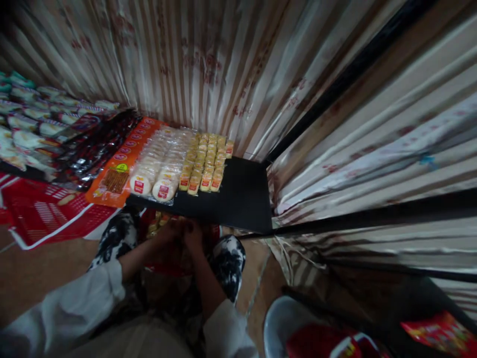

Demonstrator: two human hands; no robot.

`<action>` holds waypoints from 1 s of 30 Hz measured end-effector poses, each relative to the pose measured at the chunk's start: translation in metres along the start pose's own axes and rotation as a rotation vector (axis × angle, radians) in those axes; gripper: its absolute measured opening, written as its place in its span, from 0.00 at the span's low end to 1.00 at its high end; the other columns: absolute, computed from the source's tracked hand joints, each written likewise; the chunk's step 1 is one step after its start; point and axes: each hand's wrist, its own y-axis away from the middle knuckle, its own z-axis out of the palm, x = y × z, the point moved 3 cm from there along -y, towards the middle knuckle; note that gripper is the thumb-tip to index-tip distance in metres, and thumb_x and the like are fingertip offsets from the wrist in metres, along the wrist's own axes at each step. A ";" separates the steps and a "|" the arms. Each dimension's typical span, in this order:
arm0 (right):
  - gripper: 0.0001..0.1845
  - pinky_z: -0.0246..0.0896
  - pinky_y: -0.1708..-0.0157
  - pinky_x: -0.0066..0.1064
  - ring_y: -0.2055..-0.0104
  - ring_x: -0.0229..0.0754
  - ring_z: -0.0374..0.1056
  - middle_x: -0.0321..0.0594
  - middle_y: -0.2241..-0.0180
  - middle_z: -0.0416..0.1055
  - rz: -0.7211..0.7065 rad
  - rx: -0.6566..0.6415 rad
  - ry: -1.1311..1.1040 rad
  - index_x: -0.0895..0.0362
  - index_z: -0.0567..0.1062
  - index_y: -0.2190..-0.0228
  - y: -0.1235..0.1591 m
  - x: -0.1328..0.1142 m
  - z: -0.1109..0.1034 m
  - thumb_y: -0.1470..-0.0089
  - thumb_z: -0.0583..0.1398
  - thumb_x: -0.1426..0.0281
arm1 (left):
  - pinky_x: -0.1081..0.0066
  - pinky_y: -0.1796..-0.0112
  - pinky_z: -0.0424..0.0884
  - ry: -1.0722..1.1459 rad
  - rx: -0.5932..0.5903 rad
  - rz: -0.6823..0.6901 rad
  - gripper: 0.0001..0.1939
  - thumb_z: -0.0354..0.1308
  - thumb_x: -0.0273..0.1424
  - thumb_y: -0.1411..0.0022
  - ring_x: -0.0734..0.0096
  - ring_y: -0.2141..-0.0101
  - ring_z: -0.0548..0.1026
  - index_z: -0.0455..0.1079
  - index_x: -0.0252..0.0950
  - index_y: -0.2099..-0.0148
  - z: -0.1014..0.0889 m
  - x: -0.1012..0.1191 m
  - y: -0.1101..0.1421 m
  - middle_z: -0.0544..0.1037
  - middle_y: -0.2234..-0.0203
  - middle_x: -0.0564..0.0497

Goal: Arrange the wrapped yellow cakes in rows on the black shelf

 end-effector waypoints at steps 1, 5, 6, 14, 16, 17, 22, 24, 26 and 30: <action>0.17 0.60 0.49 0.38 0.53 0.43 0.69 0.40 0.58 0.74 -0.011 0.000 -0.019 0.54 0.73 0.61 0.005 -0.002 -0.002 0.54 0.53 0.75 | 0.68 0.64 0.68 0.018 -0.010 0.005 0.08 0.59 0.34 0.47 0.60 0.63 0.74 0.71 0.35 0.67 -0.002 0.000 0.006 0.78 0.71 0.46; 0.16 0.62 0.50 0.38 0.54 0.44 0.69 0.40 0.59 0.75 -0.011 0.002 -0.147 0.55 0.74 0.61 0.024 -0.012 -0.013 0.55 0.55 0.71 | 0.73 0.71 0.67 0.154 -0.179 -0.032 0.11 0.60 0.34 0.50 0.69 0.72 0.73 0.70 0.34 0.64 -0.007 0.004 0.032 0.76 0.74 0.51; 0.16 0.63 0.53 0.38 0.56 0.44 0.71 0.40 0.61 0.76 0.008 0.002 -0.182 0.56 0.74 0.61 0.029 -0.014 -0.015 0.55 0.56 0.70 | 0.74 0.71 0.67 0.180 -0.225 -0.059 0.12 0.61 0.33 0.51 0.71 0.73 0.73 0.70 0.34 0.64 -0.007 0.007 0.040 0.76 0.74 0.51; 0.22 0.67 0.67 0.33 0.69 0.42 0.72 0.37 0.70 0.76 0.120 -0.080 -0.589 0.56 0.70 0.61 0.055 -0.035 -0.033 0.60 0.62 0.62 | 0.78 0.74 0.64 0.258 -0.266 -0.024 0.15 0.58 0.24 0.56 0.77 0.75 0.72 0.70 0.35 0.61 -0.003 0.038 0.078 0.76 0.74 0.54; 0.22 0.67 0.67 0.32 0.69 0.42 0.71 0.37 0.71 0.76 0.116 -0.057 -0.640 0.56 0.70 0.63 0.057 -0.038 -0.039 0.62 0.64 0.62 | 0.78 0.73 0.64 0.263 -0.289 0.037 0.17 0.58 0.24 0.56 0.77 0.74 0.72 0.70 0.35 0.59 0.006 0.047 0.081 0.77 0.71 0.53; 0.22 0.67 0.67 0.32 0.69 0.42 0.72 0.37 0.71 0.76 0.105 -0.039 -0.652 0.56 0.70 0.64 0.056 -0.040 -0.044 0.63 0.64 0.62 | 0.78 0.73 0.64 0.251 -0.297 0.070 0.18 0.59 0.24 0.56 0.77 0.73 0.72 0.71 0.35 0.58 0.011 0.051 0.081 0.77 0.70 0.53; 0.20 0.67 0.65 0.32 0.67 0.42 0.72 0.39 0.69 0.76 -0.016 0.071 -0.639 0.56 0.71 0.66 0.047 -0.053 -0.079 0.65 0.65 0.64 | 0.79 0.76 0.61 0.120 -0.291 0.187 0.21 0.58 0.26 0.52 0.75 0.71 0.72 0.69 0.35 0.52 0.041 0.082 0.082 0.77 0.65 0.50; 0.20 0.67 0.64 0.33 0.67 0.42 0.73 0.39 0.69 0.77 -0.071 0.102 -0.621 0.56 0.71 0.65 0.039 -0.058 -0.097 0.64 0.65 0.64 | 0.78 0.76 0.61 0.043 -0.275 0.225 0.22 0.56 0.27 0.49 0.74 0.72 0.72 0.68 0.35 0.49 0.055 0.097 0.079 0.77 0.65 0.50; 0.20 0.68 0.64 0.33 0.67 0.42 0.73 0.40 0.68 0.77 -0.131 0.121 -0.585 0.56 0.71 0.63 0.029 -0.062 -0.113 0.62 0.64 0.64 | 0.76 0.73 0.64 -0.081 -0.203 0.275 0.22 0.55 0.27 0.47 0.72 0.70 0.72 0.66 0.34 0.48 0.067 0.113 0.076 0.77 0.65 0.48; 0.19 0.68 0.62 0.33 0.66 0.41 0.73 0.39 0.67 0.76 -0.212 0.236 -0.413 0.56 0.71 0.60 0.002 -0.061 -0.145 0.57 0.61 0.64 | 0.68 0.55 0.66 -0.377 0.080 0.396 0.25 0.55 0.27 0.46 0.62 0.56 0.72 0.64 0.30 0.45 0.086 0.144 0.072 0.72 0.55 0.40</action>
